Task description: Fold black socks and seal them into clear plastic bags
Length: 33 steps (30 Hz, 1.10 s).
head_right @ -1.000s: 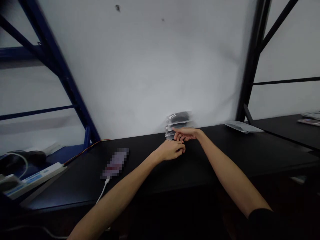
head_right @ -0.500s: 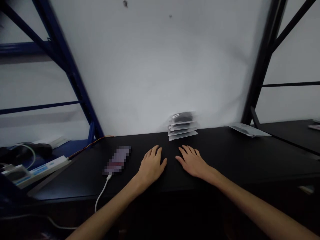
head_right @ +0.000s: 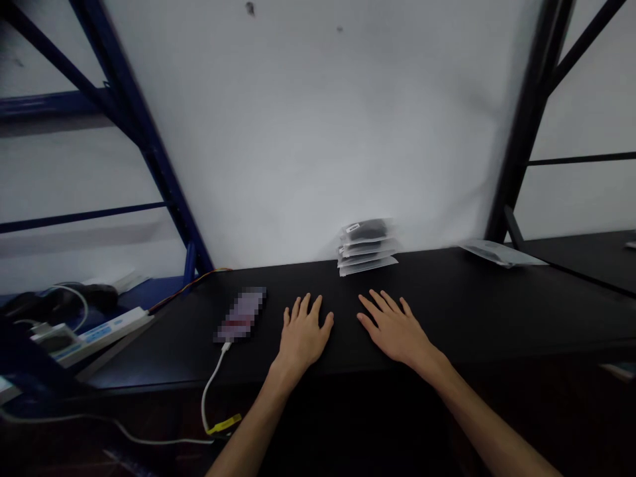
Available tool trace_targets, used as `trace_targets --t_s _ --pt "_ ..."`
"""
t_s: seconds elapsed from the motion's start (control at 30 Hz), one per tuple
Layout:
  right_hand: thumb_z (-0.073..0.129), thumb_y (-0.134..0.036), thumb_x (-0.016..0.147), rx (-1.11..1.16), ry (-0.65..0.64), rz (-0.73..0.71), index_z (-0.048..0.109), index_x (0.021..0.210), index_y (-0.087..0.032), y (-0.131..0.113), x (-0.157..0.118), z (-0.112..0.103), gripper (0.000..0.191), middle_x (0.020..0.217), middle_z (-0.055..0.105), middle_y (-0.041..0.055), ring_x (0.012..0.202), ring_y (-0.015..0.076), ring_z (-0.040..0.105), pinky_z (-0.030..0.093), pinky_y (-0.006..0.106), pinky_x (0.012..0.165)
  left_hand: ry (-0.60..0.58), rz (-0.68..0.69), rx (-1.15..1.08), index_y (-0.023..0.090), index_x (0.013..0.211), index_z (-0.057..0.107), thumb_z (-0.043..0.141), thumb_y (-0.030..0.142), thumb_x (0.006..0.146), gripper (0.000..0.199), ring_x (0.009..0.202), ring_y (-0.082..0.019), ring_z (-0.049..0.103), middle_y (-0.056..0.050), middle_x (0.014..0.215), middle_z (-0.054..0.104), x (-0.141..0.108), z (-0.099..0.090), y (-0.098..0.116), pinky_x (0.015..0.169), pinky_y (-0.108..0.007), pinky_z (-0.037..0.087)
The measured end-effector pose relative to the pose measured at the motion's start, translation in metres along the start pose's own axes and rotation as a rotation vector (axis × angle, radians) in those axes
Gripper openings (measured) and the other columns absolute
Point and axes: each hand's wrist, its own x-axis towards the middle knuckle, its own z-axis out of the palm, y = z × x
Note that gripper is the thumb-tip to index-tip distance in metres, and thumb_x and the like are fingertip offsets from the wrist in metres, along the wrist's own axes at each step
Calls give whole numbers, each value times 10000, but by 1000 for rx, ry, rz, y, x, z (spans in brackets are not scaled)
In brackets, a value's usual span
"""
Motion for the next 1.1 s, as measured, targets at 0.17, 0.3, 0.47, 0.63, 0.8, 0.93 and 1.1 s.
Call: trace_targets --t_s 0.17,0.3,0.47,0.63,0.8,0.93,1.1 --pt "275 -647 1026 31 16 51 363 1591 -349 -4 1 2 645 1667 301 39 1546 324 230 163 630 1221 -8 5 3 198 1506 504 386 502 1006 596 1512 -393 299 -146 1597 422 2 1 -1 1214 -625 217" --pt "272 -652 1023 65 18 41 376 1586 -348 -3 2 1 648 1666 308 47 1548 330 221 151 633 1222 2 16 12 225 1490 517 394 496 1004 570 1506 -402 308 -141 1592 432 4 2 -1 1197 -644 229" --pt "292 -629 1027 79 3 36 378 1587 -333 -3 4 0 639 1666 308 58 1546 347 217 144 646 1217 -48 13 28 194 1516 486 379 479 1011 589 1514 -407 285 -158 1606 405 5 -2 2 1199 -647 221" --pt "274 -625 1032 53 -21 37 351 1598 -335 -4 6 -3 640 1673 289 55 1552 335 205 144 647 1217 -64 23 43 181 1518 481 377 473 1010 595 1507 -424 288 -178 1604 401 7 -4 3 1187 -667 222" --pt "252 -634 1033 56 -34 40 346 1599 -333 -4 8 -4 648 1676 278 57 1555 332 194 138 649 1215 -90 19 67 183 1536 456 343 479 1015 610 1514 -423 271 -168 1616 383 7 -4 4 1192 -654 213" --pt "273 -611 1036 55 -42 46 355 1596 -327 -7 9 -9 633 1677 276 70 1551 348 201 131 680 1201 -116 18 87 180 1553 433 324 483 1022 621 1520 -423 255 -168 1625 367 7 -6 5 1194 -651 207" --pt "227 -606 1042 36 -75 39 337 1604 -309 -11 7 -15 645 1685 254 69 1560 339 165 116 678 1203 -140 10 118 196 1565 416 320 483 1031 614 1525 -415 244 -163 1635 350 7 -7 7 1201 -643 201"
